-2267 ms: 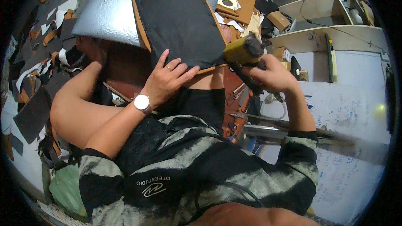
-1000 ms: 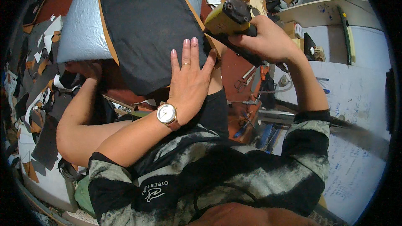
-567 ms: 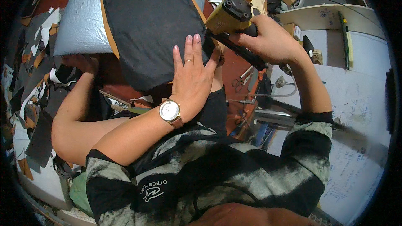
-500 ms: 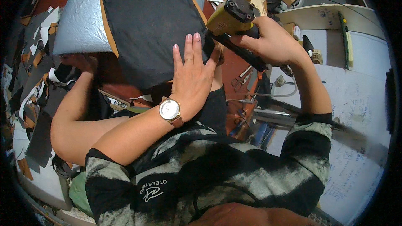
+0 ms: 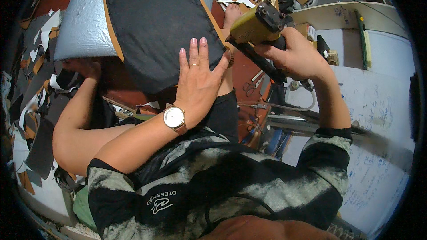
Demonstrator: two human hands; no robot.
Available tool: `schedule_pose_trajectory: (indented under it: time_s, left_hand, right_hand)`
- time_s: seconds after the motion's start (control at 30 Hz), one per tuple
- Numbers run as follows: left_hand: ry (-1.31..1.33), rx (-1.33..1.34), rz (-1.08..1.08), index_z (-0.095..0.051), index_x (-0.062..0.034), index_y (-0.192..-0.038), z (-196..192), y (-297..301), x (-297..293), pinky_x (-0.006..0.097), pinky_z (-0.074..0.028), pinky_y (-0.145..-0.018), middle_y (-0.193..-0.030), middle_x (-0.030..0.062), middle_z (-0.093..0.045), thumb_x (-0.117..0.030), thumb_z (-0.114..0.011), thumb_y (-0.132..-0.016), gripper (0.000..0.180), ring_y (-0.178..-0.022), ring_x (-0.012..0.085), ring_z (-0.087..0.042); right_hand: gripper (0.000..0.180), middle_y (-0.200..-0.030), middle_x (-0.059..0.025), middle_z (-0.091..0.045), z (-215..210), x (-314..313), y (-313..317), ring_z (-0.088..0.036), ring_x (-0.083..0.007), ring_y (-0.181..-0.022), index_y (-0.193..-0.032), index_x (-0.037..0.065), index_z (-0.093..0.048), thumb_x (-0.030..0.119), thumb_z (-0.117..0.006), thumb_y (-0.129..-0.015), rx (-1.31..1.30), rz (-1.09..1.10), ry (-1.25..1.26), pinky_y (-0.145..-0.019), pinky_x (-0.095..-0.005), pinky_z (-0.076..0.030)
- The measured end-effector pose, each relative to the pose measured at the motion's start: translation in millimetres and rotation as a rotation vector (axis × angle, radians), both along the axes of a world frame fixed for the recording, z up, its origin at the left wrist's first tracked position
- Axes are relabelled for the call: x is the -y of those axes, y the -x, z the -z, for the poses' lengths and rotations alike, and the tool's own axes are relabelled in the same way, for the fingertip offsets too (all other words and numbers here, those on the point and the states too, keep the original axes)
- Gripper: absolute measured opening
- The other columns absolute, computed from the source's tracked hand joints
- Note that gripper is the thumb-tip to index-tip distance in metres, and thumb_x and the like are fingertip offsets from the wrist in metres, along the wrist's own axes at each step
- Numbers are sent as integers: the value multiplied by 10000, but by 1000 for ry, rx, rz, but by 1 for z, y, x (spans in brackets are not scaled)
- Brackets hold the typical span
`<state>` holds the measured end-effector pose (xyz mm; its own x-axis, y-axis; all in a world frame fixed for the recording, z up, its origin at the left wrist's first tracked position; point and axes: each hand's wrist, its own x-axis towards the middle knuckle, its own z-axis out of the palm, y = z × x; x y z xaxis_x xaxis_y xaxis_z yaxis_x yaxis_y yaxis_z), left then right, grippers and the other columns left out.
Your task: The person sits on the floor and attaches a black fabric panel to a curved wooden frame using a staple gun. They repeatedly pull and smooth the fabric, then drive staples along the edges to secure it. The person also uses a small metal tool to tuck and adjust the fabric at the corners.
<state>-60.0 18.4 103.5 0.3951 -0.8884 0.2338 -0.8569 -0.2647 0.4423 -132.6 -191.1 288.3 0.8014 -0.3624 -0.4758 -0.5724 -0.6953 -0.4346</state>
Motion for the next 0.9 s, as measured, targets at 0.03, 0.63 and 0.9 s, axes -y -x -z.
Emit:
schedule_pose_trajectory:
  time_s: [0.03, 0.63, 0.9]
  left_hand:
    - [-11, 11, -8, -450, -289, -1626, 0, 0, 0, 690, -273, -1233, -1654, 366, -340, -163, -535, -1041, 604, -1544, 550, -332]
    - [-22, 120, -40, -432, -440, -1614, 6, 6, 5, 745, -325, -1170, -1639, 371, -356, -240, -476, -1076, 576, -1533, 562, -338]
    - [-14, 100, -2, -410, -451, -1626, 4, 5, 3, 776, -297, -1164, -1603, 425, -373, -265, -503, -1076, 588, -1513, 601, -348]
  right_hand:
    - [403, -753, -34, -652, 3, 0, 0, -561, -107, -654, -1136, 12, -747, 374, -724, -959, 20, -15, -11, -594, -308, -444]
    - [421, -964, -108, -780, -12, -3, 13, -675, -173, -844, -1189, -20, -741, 330, -723, -955, -22, -30, -56, -801, -372, -560]
    - [451, -1052, -167, -777, -9, -8, 11, -705, -224, -927, -1201, -21, -726, 341, -746, -934, 81, -79, -67, -863, -401, -562]
